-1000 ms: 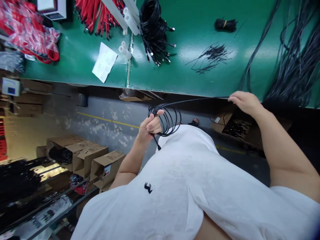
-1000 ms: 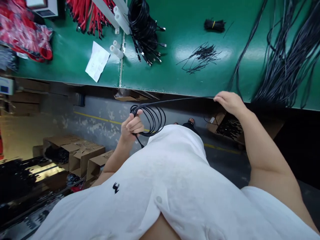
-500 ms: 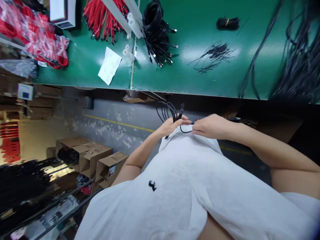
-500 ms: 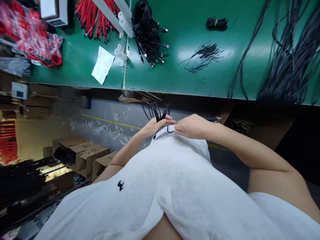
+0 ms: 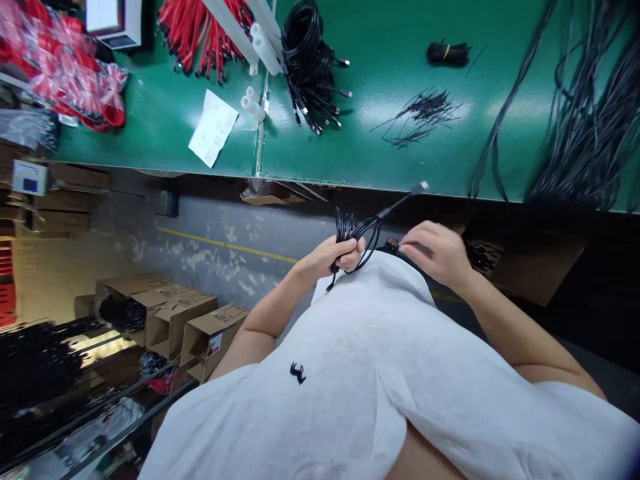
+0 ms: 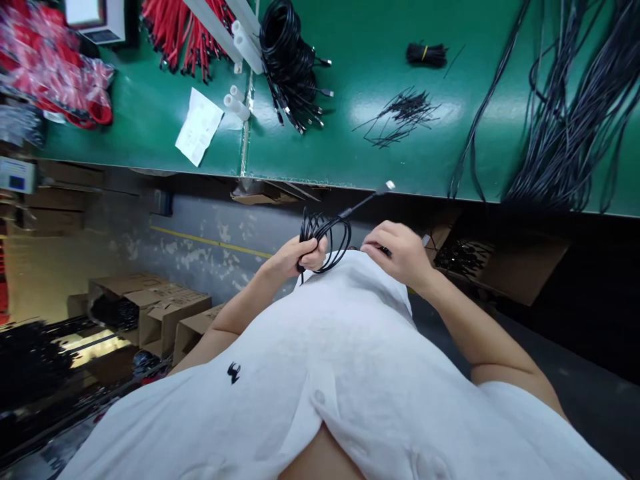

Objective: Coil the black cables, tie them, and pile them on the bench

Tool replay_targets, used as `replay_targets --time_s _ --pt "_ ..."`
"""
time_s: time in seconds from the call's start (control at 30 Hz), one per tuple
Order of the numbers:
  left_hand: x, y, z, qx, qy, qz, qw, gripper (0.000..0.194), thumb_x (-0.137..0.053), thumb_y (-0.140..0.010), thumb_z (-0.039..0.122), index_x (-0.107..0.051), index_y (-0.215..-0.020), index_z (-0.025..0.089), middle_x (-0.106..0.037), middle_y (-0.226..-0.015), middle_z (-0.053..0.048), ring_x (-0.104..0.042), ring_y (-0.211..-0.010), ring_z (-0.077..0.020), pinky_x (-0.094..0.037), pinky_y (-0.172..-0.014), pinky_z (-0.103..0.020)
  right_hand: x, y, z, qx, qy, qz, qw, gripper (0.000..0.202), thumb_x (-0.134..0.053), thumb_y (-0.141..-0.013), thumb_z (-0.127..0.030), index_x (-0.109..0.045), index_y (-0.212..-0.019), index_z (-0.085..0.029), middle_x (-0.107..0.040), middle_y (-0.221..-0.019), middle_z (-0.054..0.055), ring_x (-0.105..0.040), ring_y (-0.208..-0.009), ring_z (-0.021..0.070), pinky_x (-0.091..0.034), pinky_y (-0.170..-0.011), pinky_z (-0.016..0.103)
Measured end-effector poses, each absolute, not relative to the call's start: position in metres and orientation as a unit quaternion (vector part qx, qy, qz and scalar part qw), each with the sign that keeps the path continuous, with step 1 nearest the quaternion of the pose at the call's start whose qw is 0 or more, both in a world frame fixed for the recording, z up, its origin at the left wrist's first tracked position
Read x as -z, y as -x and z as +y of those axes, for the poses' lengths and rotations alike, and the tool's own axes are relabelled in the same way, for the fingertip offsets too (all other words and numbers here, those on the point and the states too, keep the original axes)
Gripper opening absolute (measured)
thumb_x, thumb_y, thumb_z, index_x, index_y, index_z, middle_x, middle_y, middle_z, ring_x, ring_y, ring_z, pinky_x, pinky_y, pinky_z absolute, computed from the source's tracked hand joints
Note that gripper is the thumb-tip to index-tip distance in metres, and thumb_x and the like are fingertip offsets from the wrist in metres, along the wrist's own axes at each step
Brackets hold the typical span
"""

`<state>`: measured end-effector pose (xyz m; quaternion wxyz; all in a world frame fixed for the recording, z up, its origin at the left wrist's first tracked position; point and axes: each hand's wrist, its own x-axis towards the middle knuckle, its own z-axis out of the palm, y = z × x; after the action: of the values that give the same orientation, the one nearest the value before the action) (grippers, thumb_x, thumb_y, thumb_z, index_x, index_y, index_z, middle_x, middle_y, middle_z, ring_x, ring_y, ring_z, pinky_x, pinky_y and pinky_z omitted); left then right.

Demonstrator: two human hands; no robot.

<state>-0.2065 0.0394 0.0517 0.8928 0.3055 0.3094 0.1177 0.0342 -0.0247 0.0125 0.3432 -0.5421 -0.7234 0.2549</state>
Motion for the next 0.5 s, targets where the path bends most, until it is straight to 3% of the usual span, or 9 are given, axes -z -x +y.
replay_targets --time_s 0.13,0.2,0.27,0.37,0.5 --pt "-0.062 0.199 0.035 0.008 -0.294 0.229 0.928 0.043 -0.073 -0.077 0.057 -0.059 -0.079 0.016 -0.033 -0.046 0.008 -0.025 -0.040 -0.0059 -0.023 -0.042 -0.021 -0.001 -0.012 0.002 -0.369 0.456 -0.719 0.373 0.046 -0.063 -0.086 -0.044 -0.060 -0.126 -0.021 -0.061 -0.126 0.013 -0.059 -0.114 0.0249 -0.048 -0.096 0.040" --pt "-0.066 0.195 0.033 0.068 -0.306 0.183 0.932 0.046 -0.075 -0.075 0.058 -0.061 -0.080 0.014 -0.037 -0.047 0.005 -0.030 -0.041 -0.0066 -0.024 -0.042 -0.021 -0.009 0.000 0.021 -0.409 0.373 -0.744 0.375 0.033 -0.059 -0.088 -0.037 -0.065 -0.117 -0.021 -0.066 -0.116 0.010 -0.062 -0.108 0.0218 -0.046 -0.099 0.038" --pt "-0.069 0.195 0.034 0.052 -0.311 0.180 0.932 0.051 -0.073 -0.074 0.062 -0.062 -0.082 0.013 -0.039 -0.048 0.005 -0.031 -0.042 -0.0066 -0.024 -0.042 -0.021 -0.019 0.008 0.034 -0.452 0.330 -0.746 0.362 0.021 -0.054 -0.089 -0.028 -0.069 -0.101 -0.020 -0.070 -0.098 0.006 -0.064 -0.091 0.0176 -0.048 -0.089 0.032" --pt "-0.073 0.200 0.039 -0.048 -0.289 0.256 0.921 0.056 -0.065 -0.077 0.069 -0.062 -0.082 0.014 -0.032 -0.046 0.008 -0.025 -0.039 -0.0057 -0.024 -0.041 -0.021 -0.026 0.015 0.039 -0.495 0.393 -0.671 0.388 0.018 -0.053 -0.083 -0.020 -0.069 -0.091 -0.017 -0.070 -0.086 0.004 -0.062 -0.078 0.0152 -0.047 -0.074 0.027" --pt "-0.076 0.204 0.042 -0.132 -0.313 0.297 0.893 0.043 -0.074 -0.078 0.054 -0.060 -0.085 0.014 -0.032 -0.049 0.009 -0.026 -0.040 -0.0049 -0.028 -0.042 -0.020 -0.015 0.031 0.039 -0.538 0.467 -0.498 0.495 0.008 -0.063 -0.076 -0.024 -0.066 -0.080 -0.017 -0.067 -0.079 0.001 -0.060 -0.076 0.0141 -0.046 -0.073 0.025"
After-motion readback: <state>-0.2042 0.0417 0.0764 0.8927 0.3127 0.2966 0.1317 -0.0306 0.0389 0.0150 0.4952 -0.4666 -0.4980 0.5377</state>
